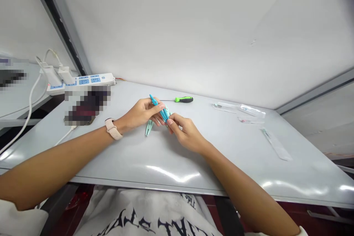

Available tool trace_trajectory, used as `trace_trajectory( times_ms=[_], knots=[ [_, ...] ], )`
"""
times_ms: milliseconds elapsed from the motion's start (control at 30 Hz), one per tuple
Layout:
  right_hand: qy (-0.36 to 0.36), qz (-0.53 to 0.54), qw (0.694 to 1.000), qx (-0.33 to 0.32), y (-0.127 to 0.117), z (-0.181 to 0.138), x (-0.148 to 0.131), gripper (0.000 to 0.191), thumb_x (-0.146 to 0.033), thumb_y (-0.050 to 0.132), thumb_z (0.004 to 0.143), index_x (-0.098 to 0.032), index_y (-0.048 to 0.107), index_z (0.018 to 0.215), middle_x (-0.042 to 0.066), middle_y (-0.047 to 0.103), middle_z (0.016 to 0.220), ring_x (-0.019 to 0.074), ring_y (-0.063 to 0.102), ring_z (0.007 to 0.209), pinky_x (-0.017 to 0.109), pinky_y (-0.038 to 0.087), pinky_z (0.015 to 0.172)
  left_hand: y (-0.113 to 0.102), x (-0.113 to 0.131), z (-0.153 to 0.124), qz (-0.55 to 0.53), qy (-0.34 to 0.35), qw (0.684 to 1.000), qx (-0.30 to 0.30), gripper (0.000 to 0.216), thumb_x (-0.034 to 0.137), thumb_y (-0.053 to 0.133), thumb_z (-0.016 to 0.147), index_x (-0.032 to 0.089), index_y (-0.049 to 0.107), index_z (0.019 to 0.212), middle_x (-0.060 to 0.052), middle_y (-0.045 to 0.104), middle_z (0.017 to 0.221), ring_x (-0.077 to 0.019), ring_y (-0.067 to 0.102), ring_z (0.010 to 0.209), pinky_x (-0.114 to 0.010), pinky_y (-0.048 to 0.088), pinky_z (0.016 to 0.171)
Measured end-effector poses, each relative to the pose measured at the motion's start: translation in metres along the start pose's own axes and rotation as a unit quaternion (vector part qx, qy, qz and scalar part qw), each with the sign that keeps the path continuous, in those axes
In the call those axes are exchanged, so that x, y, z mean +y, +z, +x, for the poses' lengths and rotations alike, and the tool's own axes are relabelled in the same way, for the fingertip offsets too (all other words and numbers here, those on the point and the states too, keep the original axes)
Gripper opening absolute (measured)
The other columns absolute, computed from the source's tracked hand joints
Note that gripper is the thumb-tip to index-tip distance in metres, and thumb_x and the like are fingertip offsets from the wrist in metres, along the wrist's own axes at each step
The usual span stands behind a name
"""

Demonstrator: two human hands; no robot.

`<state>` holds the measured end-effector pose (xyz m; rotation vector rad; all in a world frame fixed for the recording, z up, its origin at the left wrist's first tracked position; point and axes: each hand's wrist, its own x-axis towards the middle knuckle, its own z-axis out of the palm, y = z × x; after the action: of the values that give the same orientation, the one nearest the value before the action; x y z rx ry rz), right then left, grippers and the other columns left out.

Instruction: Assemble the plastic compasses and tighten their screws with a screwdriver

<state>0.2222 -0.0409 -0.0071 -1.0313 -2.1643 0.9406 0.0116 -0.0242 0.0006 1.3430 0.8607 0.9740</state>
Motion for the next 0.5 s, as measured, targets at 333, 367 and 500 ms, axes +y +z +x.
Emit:
trace_trajectory(
  times_ms=[333,367,500],
  knots=[
    [0.005,0.011,1.0,-0.016,-0.0022,-0.0005,-0.0013,0.031,-0.037,0.042,0.104,-0.021,0.054,0.08,-0.002,0.056,0.071,0.0139,0.047,0.063,0.028,0.037,0.064,-0.0002,0.0017,-0.0005,0.011,0.015,1.0,0.02,0.046,0.056,0.078,0.081,0.015,0.059,0.086,-0.007,0.077,0.077,-0.019,0.075,0.067,-0.033,0.064,0.067],
    [0.006,0.012,1.0,-0.019,-0.0027,-0.0006,-0.0013,0.031,-0.037,0.041,0.104,-0.021,0.054,0.08,-0.001,0.057,0.072,0.014,0.048,0.064,0.029,0.037,0.065,-0.0003,0.0016,-0.0004,0.011,0.017,1.0,0.022,0.046,0.056,0.079,0.081,0.015,0.059,0.085,-0.007,0.077,0.076,-0.0189,0.075,0.067,-0.033,0.065,0.068],
    [0.02,0.016,1.0,-0.008,-0.0024,-0.0001,-0.0024,0.027,-0.034,0.044,0.102,-0.021,0.057,0.082,-0.001,0.06,0.073,0.0139,0.049,0.064,0.028,0.037,0.063,0.0005,0.0024,-0.0009,0.012,0.025,0.999,0.033,0.045,0.055,0.08,0.08,0.015,0.059,0.083,-0.006,0.074,0.072,-0.019,0.075,0.066,-0.033,0.065,0.068]
  ],
)
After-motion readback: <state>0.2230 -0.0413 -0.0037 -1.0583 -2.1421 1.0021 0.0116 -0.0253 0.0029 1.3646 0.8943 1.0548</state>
